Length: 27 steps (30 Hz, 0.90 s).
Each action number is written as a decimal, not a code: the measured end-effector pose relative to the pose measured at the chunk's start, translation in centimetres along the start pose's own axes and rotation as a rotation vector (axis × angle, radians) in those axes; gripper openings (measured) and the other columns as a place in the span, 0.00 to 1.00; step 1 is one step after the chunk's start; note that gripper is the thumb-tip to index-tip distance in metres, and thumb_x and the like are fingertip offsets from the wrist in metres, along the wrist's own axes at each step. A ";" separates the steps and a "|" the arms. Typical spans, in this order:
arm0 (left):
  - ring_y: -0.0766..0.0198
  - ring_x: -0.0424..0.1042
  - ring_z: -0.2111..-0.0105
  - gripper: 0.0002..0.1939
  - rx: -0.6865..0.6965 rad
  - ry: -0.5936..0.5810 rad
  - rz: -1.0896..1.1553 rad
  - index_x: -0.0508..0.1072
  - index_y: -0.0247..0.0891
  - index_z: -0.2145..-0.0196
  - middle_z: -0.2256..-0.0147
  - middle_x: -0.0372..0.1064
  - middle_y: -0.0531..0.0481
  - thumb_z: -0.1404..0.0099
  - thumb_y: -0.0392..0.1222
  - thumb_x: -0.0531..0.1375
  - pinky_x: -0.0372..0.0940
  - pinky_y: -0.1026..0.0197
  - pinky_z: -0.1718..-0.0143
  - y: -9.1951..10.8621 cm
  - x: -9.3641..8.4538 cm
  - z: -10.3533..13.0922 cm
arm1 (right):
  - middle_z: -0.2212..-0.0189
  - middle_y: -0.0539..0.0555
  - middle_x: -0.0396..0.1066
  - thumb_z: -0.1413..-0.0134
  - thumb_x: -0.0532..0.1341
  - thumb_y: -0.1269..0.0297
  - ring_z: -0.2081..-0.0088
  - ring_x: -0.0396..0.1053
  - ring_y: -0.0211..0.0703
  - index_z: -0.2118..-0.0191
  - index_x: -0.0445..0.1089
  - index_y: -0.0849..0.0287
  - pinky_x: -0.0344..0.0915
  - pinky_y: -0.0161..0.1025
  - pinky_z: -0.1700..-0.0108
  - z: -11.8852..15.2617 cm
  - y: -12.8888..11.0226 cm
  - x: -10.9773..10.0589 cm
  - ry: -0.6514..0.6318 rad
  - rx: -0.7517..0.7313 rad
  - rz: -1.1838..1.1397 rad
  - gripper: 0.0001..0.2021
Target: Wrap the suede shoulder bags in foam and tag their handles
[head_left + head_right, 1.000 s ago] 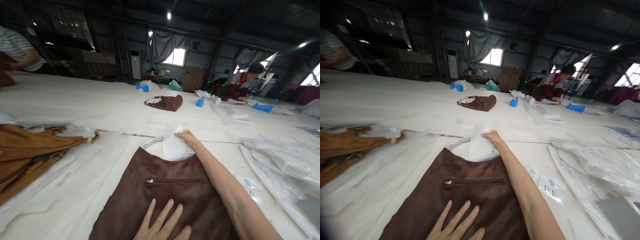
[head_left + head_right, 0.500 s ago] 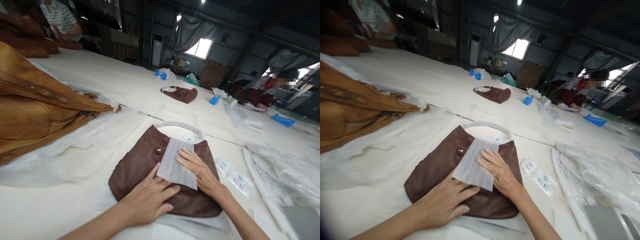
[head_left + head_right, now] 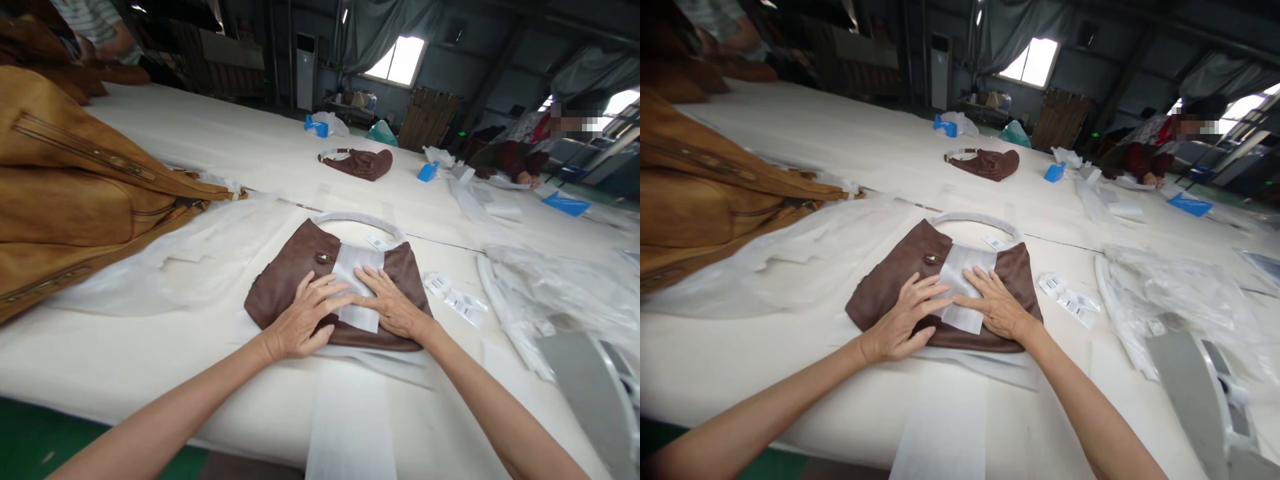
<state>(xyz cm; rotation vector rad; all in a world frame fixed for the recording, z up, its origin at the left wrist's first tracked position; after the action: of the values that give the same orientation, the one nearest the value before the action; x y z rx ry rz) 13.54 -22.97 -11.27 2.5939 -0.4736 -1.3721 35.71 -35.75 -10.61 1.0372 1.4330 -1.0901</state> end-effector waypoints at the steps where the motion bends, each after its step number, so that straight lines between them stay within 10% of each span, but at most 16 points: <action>1: 0.50 0.54 0.35 0.23 0.035 -0.081 0.015 0.62 0.40 0.41 0.41 0.64 0.40 0.34 0.34 0.51 0.36 0.33 0.34 -0.1 0.1 -0.1 | 0.28 0.54 0.34 0.45 0.54 0.83 0.29 0.30 0.55 0.34 0.55 0.43 0.38 0.65 0.33 0.0 -0.1 -0.3 -0.019 0.009 -0.014 0.36; 8: 0.56 0.64 0.40 0.19 0.058 -0.168 0.057 0.70 0.35 0.46 0.45 0.71 0.42 0.32 0.34 0.50 0.37 0.39 0.32 -0.3 0.4 -0.3 | 0.29 0.60 0.43 0.35 0.54 0.61 0.29 0.40 0.49 0.34 0.57 0.57 0.42 0.57 0.31 6.9 -7.0 -2.2 0.197 0.088 -0.194 0.25; 13: 0.57 0.66 0.42 0.17 0.086 -0.131 0.057 0.72 0.35 0.49 0.48 0.73 0.43 0.31 0.33 0.50 0.42 0.41 0.33 -0.1 0.5 -0.7 | 0.29 0.61 0.39 0.44 0.63 0.54 0.29 0.34 0.55 0.30 0.43 0.60 0.42 0.61 0.31 13.1 -14.3 0.7 -0.048 0.079 -0.176 0.42; 18: 0.59 0.69 0.48 0.15 0.058 -0.113 0.032 0.73 0.38 0.50 0.52 0.73 0.44 0.30 0.36 0.50 0.48 0.43 0.35 -0.2 0.7 -0.7 | 0.30 0.62 0.43 0.44 0.59 0.65 0.29 0.38 0.57 0.30 0.45 0.62 0.45 0.66 0.33 12.5 -15.9 3.8 0.058 0.070 -0.162 0.38; 22: 0.58 0.69 0.52 0.14 0.054 -0.089 0.013 0.74 0.39 0.52 0.56 0.72 0.44 0.30 0.37 0.52 0.53 0.43 0.38 -0.2 0.7 -0.7 | 0.41 0.61 0.68 0.43 0.49 0.79 0.34 0.55 0.49 0.36 0.57 0.63 0.57 0.56 0.35 11.2 -16.9 5.0 0.356 0.019 -0.141 0.28; 27: 0.58 0.69 0.58 0.13 0.054 -0.081 -0.001 0.74 0.39 0.52 0.62 0.72 0.45 0.30 0.35 0.53 0.59 0.48 0.49 0.1 0.4 -0.8 | 0.52 0.62 0.76 0.38 0.51 0.74 0.47 0.71 0.52 0.48 0.68 0.66 0.69 0.49 0.43 9.4 -18.0 2.8 0.364 -0.094 -0.105 0.16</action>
<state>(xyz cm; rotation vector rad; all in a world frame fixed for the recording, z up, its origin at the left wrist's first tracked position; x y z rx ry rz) 14.42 -23.24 -11.11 2.5882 -0.5285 -1.4892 19.91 -48.71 -12.27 1.1436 1.8290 -0.9272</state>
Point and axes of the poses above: each hand's wrist, its own z-axis away from the middle knuckle, its own x-axis out of the palm, y = z × x, the point moved 1 cm from there along -z, towards the middle knuckle
